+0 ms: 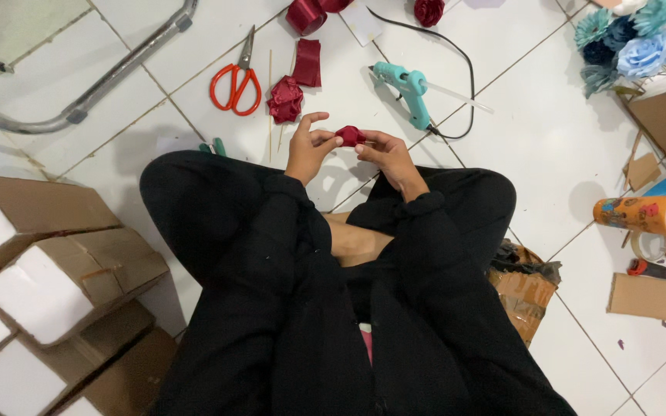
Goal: The person sits on the floor and uses a hot glue gun to apply adhesive to red fabric pieces. They fold and roll the fabric into rose shapes, pressing the glued sections to secure them. The person repeats this process with multiple fabric pieces, creating several fabric flowers.
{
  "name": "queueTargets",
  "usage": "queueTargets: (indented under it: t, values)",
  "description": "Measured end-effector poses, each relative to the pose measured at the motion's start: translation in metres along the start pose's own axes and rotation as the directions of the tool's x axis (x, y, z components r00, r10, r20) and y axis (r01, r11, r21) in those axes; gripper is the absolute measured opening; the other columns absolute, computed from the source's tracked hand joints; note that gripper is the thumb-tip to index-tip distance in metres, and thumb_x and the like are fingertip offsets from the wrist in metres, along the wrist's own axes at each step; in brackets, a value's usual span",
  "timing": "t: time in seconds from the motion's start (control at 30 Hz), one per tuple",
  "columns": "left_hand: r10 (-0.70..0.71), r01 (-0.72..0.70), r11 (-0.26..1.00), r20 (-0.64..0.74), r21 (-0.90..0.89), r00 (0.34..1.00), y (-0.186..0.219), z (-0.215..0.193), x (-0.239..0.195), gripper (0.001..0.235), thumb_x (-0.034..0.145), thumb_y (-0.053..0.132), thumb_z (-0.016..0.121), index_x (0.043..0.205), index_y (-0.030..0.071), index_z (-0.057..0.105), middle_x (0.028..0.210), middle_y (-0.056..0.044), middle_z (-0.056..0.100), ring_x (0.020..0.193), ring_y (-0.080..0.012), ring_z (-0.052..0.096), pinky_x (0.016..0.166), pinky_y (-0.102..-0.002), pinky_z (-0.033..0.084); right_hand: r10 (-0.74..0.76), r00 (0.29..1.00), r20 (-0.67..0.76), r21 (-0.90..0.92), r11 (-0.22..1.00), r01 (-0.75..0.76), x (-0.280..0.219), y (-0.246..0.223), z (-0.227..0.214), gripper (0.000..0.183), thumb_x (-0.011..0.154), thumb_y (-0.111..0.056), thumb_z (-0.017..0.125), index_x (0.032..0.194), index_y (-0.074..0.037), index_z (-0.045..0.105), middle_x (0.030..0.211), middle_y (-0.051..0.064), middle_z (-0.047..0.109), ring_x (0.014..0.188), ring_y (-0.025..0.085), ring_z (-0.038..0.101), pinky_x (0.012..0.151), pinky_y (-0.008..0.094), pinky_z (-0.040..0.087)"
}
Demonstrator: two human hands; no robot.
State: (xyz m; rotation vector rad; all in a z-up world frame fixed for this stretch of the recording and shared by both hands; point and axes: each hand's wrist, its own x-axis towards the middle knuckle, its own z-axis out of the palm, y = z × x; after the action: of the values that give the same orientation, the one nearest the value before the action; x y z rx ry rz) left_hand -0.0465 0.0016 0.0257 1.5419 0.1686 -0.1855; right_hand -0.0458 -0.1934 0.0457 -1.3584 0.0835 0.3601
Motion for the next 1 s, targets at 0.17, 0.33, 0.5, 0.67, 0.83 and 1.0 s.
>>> queueTargets:
  t: [0.17, 0.33, 0.5, 0.67, 0.83, 1.0]
  values:
    - [-0.037, 0.037, 0.999, 0.033, 0.002, 0.999, 0.002, -0.002, -0.002, 0.055, 0.083, 0.015, 0.08, 0.126, 0.018, 0.046, 0.093, -0.009, 0.073, 0.085, -0.0152, 0.069, 0.084, -0.026, 0.057, 0.023, 0.998, -0.066, -0.13, 0.991, -0.032, 0.015, 0.02, -0.012, 0.023, 0.081, -0.017, 0.083, 0.095, -0.002, 0.073, 0.079, 0.007, 0.069, 0.074, 0.014, 0.069, 0.077, 0.028, 0.058]
    - [-0.048, 0.048, 0.999, 0.019, 0.001, 0.999, 0.025, 0.0, -0.012, 0.048, 0.089, 0.022, 0.074, 0.128, 0.021, 0.047, 0.097, -0.008, 0.074, 0.088, -0.0146, 0.07, 0.084, -0.026, 0.057, 0.021, 0.994, -0.106, -0.106, 0.994, -0.033, 0.023, 0.034, -0.02, 0.018, 0.083, -0.016, 0.083, 0.092, -0.004, 0.073, 0.077, 0.008, 0.07, 0.073, 0.016, 0.071, 0.076, 0.028, 0.058]
    - [-0.038, 0.031, 0.99, -0.046, -0.138, 0.998, 0.006, -0.008, 0.018, 0.045, 0.081, 0.008, 0.079, 0.121, 0.016, 0.058, 0.097, -0.004, 0.07, 0.078, -0.0101, 0.068, 0.077, -0.024, 0.059, 0.109, 0.994, 0.028, -0.179, 0.978, -0.103, 0.005, -0.01, 0.017, 0.022, 0.076, -0.007, 0.083, 0.094, -0.001, 0.073, 0.074, 0.004, 0.069, 0.068, 0.01, 0.067, 0.072, 0.024, 0.056]
    - [0.092, -0.11, 0.993, -0.338, -0.033, 0.937, 0.006, -0.06, 0.062, 0.035, 0.079, 0.004, 0.077, 0.109, 0.012, 0.061, 0.103, -0.011, 0.069, 0.087, -0.0205, 0.07, 0.08, -0.032, 0.059, 0.179, 0.979, 0.102, -0.257, 0.955, -0.148, 0.012, -0.016, 0.023, 0.016, 0.084, -0.007, 0.075, 0.098, 0.0, 0.073, 0.072, 0.01, 0.07, 0.066, 0.014, 0.068, 0.067, 0.027, 0.057]
    - [0.108, 0.025, 0.964, -0.479, 0.263, 0.871, 0.006, -0.111, 0.084, 0.014, 0.081, 0.01, 0.071, 0.091, 0.018, 0.066, 0.09, -0.003, 0.071, 0.087, -0.022, 0.071, 0.076, -0.032, 0.059, 0.104, 0.99, 0.092, -0.398, 0.915, -0.06, 0.068, 0.021, 0.02, 0.024, 0.101, -0.019, 0.058, 0.106, 0.0, 0.071, 0.069, 0.012, 0.069, 0.06, 0.015, 0.068, 0.059, 0.026, 0.057]
    - [0.051, 0.122, 0.956, -0.558, 0.268, 0.828, -0.022, -0.101, 0.098, 0.014, 0.079, 0.013, 0.07, 0.092, 0.018, 0.072, 0.092, -0.006, 0.073, 0.093, -0.0254, 0.07, 0.082, -0.038, 0.055, -0.37, 0.908, 0.199, -0.929, 0.224, 0.295, 0.125, 0.021, 0.054, 0.017, 0.095, -0.022, 0.066, 0.109, -0.015, 0.072, 0.091, 0.009, 0.062, 0.084, 0.027, 0.062, 0.072, 0.036, 0.05]
